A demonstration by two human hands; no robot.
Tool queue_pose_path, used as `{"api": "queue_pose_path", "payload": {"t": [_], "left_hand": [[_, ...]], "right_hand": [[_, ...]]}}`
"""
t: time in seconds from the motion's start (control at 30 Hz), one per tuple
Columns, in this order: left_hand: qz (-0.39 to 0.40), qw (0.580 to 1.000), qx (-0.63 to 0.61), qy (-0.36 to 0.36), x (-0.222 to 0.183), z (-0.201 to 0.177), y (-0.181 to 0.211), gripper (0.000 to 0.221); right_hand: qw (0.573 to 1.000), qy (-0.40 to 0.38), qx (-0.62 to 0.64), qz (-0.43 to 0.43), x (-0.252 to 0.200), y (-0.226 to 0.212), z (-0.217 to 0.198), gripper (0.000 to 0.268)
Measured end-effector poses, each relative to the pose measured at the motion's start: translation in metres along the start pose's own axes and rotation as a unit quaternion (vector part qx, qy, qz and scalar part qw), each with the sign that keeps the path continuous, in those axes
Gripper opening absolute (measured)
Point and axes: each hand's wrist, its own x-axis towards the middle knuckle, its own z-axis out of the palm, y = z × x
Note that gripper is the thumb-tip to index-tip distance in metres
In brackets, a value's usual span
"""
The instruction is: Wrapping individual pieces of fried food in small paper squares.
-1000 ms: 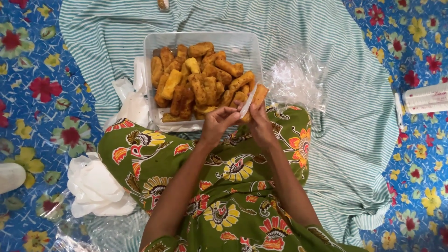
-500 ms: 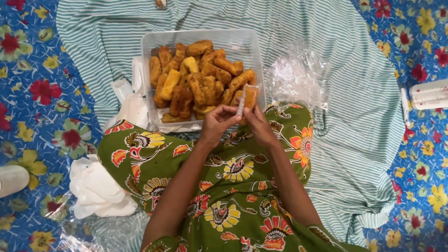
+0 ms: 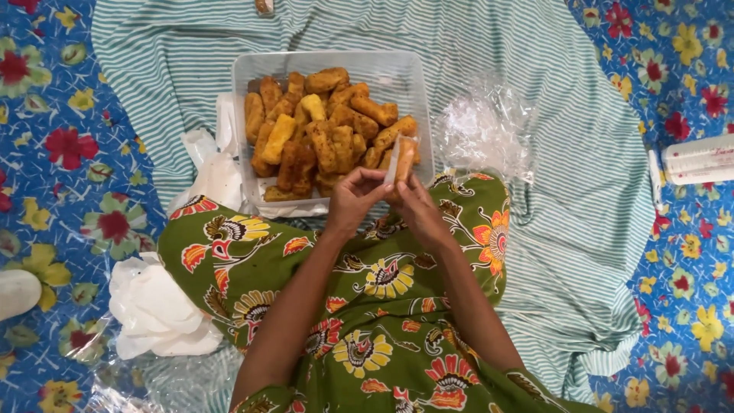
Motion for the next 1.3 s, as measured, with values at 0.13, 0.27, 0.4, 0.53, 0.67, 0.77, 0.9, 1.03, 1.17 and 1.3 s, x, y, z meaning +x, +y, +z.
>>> {"api": "queue_pose_path", "payload": {"t": [0.13, 0.27, 0.4, 0.53, 0.67, 0.77, 0.9, 1.03, 1.17, 1.3], "left_hand": [[0.012, 0.998, 0.061, -0.013, -0.006, 0.008, 0.019, 0.035], [0.027, 0.988, 0.148, -0.025, -0.009, 0.008, 0.026, 0.033], [0.086, 0.973, 0.212, -0.036, -0.005, 0.002, 0.017, 0.028], [0.117, 0.968, 0.222, -0.029, 0.002, -0.011, -0.002, 0.014], [0.119, 0.979, 0.168, -0.011, -0.001, -0.006, 0.003, 0.014], [0.085, 0.984, 0.158, 0.006, -0.007, -0.001, 0.021, 0.017], [0.103, 0.988, 0.113, 0.018, -0.007, 0.001, 0.033, 0.027], [0.092, 0.991, 0.093, 0.006, -0.006, -0.004, 0.03, 0.032], [0.076, 0.995, 0.061, 0.004, -0.002, -0.008, 0.026, 0.028], [0.068, 0.997, 0.045, -0.006, -0.002, -0.004, 0.034, 0.027]], "right_hand": [[1.0, 0.017, -0.024, 0.001, -0.001, 0.005, -0.007, 0.05], [0.998, 0.006, -0.045, -0.033, -0.002, 0.003, -0.006, 0.049], [0.998, -0.004, -0.058, -0.03, -0.003, 0.002, -0.012, 0.053], [0.99, -0.04, -0.132, -0.04, -0.005, 0.001, -0.015, 0.06], [0.975, -0.068, -0.21, -0.033, -0.014, -0.006, -0.013, 0.065], [0.972, -0.076, -0.221, 0.006, -0.018, -0.003, -0.017, 0.063], [0.97, -0.096, -0.223, 0.022, -0.018, 0.002, -0.019, 0.068], [0.979, -0.111, -0.162, 0.048, -0.014, 0.018, -0.036, 0.063], [0.982, -0.099, -0.158, 0.03, -0.015, 0.018, -0.031, 0.074], [0.984, -0.082, -0.153, 0.03, -0.019, 0.01, -0.027, 0.079]]}}
